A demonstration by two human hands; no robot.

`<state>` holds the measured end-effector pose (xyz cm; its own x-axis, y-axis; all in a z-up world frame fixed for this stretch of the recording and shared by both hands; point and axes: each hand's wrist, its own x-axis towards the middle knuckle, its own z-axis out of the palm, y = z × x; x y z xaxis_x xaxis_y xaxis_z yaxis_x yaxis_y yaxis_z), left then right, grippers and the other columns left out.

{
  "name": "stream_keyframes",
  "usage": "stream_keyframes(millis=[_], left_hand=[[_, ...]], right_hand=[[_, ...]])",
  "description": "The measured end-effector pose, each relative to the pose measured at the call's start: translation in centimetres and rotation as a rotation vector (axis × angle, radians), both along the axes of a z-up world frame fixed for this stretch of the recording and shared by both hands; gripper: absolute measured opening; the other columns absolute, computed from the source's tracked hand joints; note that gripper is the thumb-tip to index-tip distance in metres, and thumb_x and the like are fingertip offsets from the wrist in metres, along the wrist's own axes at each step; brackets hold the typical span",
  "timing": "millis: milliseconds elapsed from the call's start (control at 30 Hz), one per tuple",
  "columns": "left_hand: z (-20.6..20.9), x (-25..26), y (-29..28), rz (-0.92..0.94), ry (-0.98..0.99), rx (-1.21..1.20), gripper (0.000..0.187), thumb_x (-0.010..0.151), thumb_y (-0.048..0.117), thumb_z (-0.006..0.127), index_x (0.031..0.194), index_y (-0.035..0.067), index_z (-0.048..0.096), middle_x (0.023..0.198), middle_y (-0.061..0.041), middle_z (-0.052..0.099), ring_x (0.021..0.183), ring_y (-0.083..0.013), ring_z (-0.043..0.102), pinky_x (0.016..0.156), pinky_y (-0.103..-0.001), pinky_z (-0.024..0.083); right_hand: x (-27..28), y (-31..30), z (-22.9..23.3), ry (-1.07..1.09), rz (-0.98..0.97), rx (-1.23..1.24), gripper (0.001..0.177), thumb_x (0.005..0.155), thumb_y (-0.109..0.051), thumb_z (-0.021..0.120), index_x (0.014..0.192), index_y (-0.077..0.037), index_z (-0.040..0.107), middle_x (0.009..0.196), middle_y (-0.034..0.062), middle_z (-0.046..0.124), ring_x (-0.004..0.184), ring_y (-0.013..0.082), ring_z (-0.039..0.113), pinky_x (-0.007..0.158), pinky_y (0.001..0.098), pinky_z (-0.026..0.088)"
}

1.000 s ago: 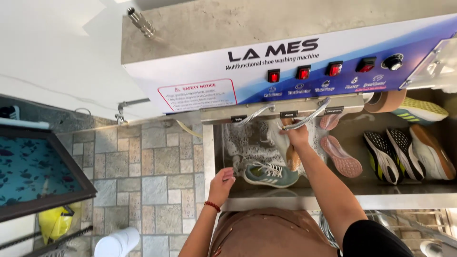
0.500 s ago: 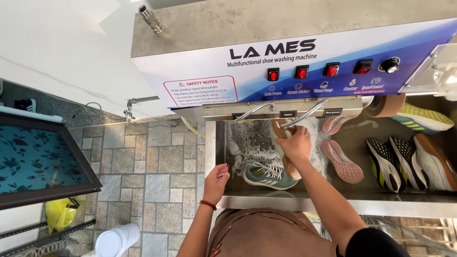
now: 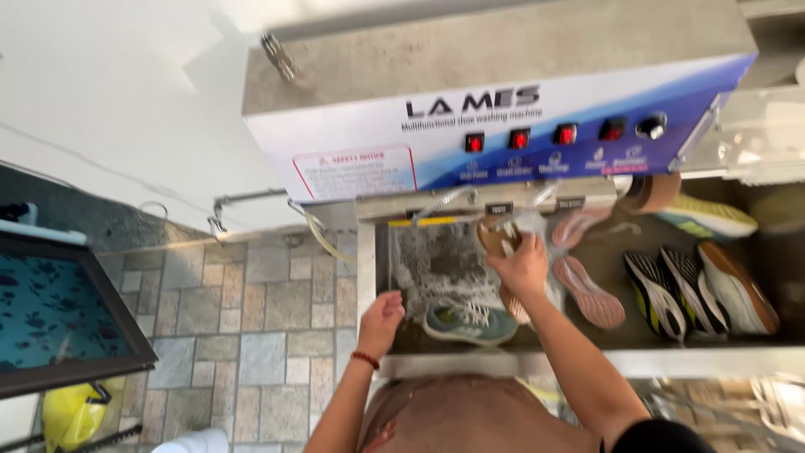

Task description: Washing and rinsing white sneakers using a specialized shoe washing machine and a sink.

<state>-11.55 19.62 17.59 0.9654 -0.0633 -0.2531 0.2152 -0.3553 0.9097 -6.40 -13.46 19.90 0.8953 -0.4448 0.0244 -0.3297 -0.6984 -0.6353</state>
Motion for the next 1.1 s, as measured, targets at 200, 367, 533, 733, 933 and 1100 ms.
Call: stream_keyframes(millis=[200,367,533,733,933,1100], left_hand=[[-1.9,1.1,0.3,-0.029,0.012,-0.009,0.036,0.087,0.012,0.073,0.122,0.005,0.069,0.108,-0.01,0.078,0.099,-0.0186,0.075,0.09,-0.032,0.059],[0.1,4.2,-3.3,-0.219,-0.305,-0.033,0.071,0.075,0.019,0.086,0.136,-0.001,0.055,0.131,-0.021,0.061,0.12,-0.0334,0.06,0.099,-0.044,0.05],[11.6,5.5,-4.3,-0.447,-0.754,0.086,0.098,0.049,0.028,0.099,0.134,0.001,0.059,0.138,-0.027,0.058,0.126,-0.0467,0.054,0.104,-0.051,0.045],[9.5,6.0,-1.6,-0.429,-0.32,-0.034,0.08,0.055,0.024,0.101,0.124,0.006,0.066,0.118,-0.009,0.073,0.111,-0.026,0.073,0.1,-0.037,0.057],[4.8,5.6,-1.4,-0.227,0.0,-0.701,0.084,0.065,0.012,0.093,0.138,0.002,0.053,0.131,-0.006,0.066,0.122,-0.0173,0.063,0.107,-0.035,0.051],[2.3,5.9,-1.5,-0.251,0.046,-0.797,0.087,0.074,0.017,0.089,0.145,0.002,0.041,0.138,-0.01,0.059,0.129,-0.0212,0.057,0.112,-0.038,0.046]], right_hand=[[0.1,-0.6,-0.4,-0.068,0.045,-0.011,0.08,0.055,-0.031,0.09,0.119,0.003,0.057,0.112,0.0196,0.062,0.108,0.0392,0.061,0.092,0.0489,0.051],[-0.8,1.9,5.4,-0.069,0.298,-0.07,0.076,0.059,-0.026,0.089,0.125,-0.004,0.06,0.114,0.0183,0.063,0.11,0.039,0.061,0.096,0.0467,0.05],[-3.4,4.5,11.0,-0.097,0.713,0.006,0.083,0.051,-0.021,0.089,0.128,-0.009,0.061,0.113,0.0138,0.068,0.111,0.0369,0.063,0.099,0.0473,0.048],[-4.1,3.1,12.2,-0.337,0.826,-0.025,0.084,0.062,-0.03,0.092,0.137,-0.009,0.059,0.128,0.0112,0.067,0.121,0.0307,0.063,0.104,0.048,0.046],[-6.6,0.4,3.4,0.171,0.052,1.127,0.062,0.097,-0.047,0.056,0.147,-0.009,0.057,0.144,0.0066,0.061,0.128,0.0192,0.059,0.1,0.0408,0.051],[-7.3,1.8,3.1,-0.146,-0.074,1.485,0.054,0.106,-0.032,0.051,0.151,-0.002,0.048,0.143,0.0129,0.058,0.129,0.0233,0.057,0.107,0.0406,0.049]])
